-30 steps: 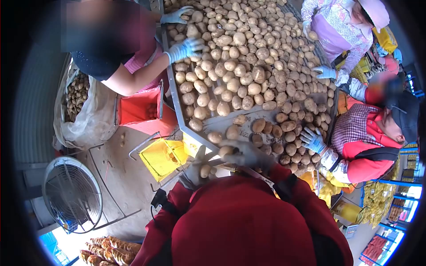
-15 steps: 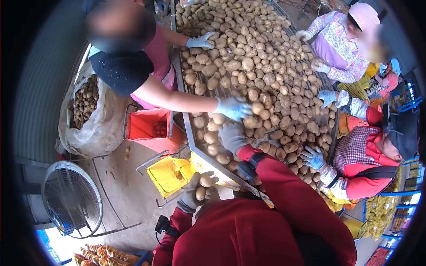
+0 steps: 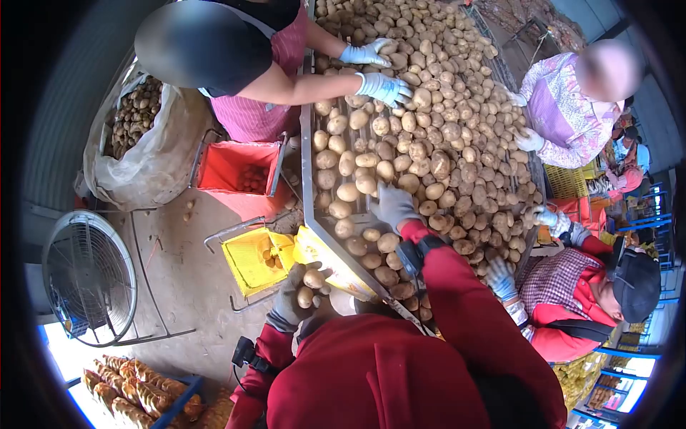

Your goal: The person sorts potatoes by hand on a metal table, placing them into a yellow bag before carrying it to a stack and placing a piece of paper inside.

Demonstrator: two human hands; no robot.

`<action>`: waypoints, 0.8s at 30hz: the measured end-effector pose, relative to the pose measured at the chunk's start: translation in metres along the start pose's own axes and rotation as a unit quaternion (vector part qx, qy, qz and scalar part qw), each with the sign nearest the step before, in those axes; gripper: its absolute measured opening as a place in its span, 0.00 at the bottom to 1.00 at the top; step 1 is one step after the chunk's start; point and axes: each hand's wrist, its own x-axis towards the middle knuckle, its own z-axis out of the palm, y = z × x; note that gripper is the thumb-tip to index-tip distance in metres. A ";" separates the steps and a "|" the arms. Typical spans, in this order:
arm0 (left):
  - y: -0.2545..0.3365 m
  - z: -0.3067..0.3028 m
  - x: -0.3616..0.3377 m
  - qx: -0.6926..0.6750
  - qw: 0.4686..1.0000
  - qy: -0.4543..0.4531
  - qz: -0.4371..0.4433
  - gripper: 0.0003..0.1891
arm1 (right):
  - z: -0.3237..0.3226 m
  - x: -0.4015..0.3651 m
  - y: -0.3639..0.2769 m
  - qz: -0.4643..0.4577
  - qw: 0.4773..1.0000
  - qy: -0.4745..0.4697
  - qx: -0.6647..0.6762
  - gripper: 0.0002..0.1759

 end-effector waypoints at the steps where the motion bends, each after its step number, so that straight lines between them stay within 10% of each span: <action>1: 0.001 0.004 0.001 -0.006 1.000 0.007 -0.006 0.33 | -0.004 0.013 -0.001 0.003 0.999 -0.034 -0.013 0.31; 7: -0.015 -0.017 0.021 -0.007 0.996 -0.085 -0.005 0.25 | -0.027 0.015 0.012 -0.059 0.998 0.015 0.010 0.25; 8: -0.020 0.003 0.019 0.157 0.979 -0.096 0.084 0.25 | -0.031 -0.007 0.009 -0.067 0.992 0.105 0.005 0.27; 11: -0.016 0.071 0.015 0.465 0.858 -0.065 0.207 0.24 | -0.079 -0.083 -0.038 -0.055 0.977 -0.013 0.205 0.33; 14: -0.030 0.048 0.057 0.170 0.979 -0.105 0.051 0.28 | -0.092 -0.125 -0.070 -0.109 0.948 -0.118 0.273 0.30; 17: -0.033 0.043 0.063 0.140 0.982 -0.123 0.022 0.28 | -0.076 -0.100 -0.047 -0.113 0.920 -0.096 0.363 0.22; 21: -0.045 0.028 0.071 -0.054 0.972 -0.229 0.022 0.20 | -0.011 -0.070 -0.013 -0.105 0.991 -0.074 -0.036 0.22; 24: -0.041 0.009 0.073 -0.180 0.963 -0.193 -0.059 0.21 | -0.012 -0.060 -0.008 -0.073 0.995 -0.061 0.025 0.21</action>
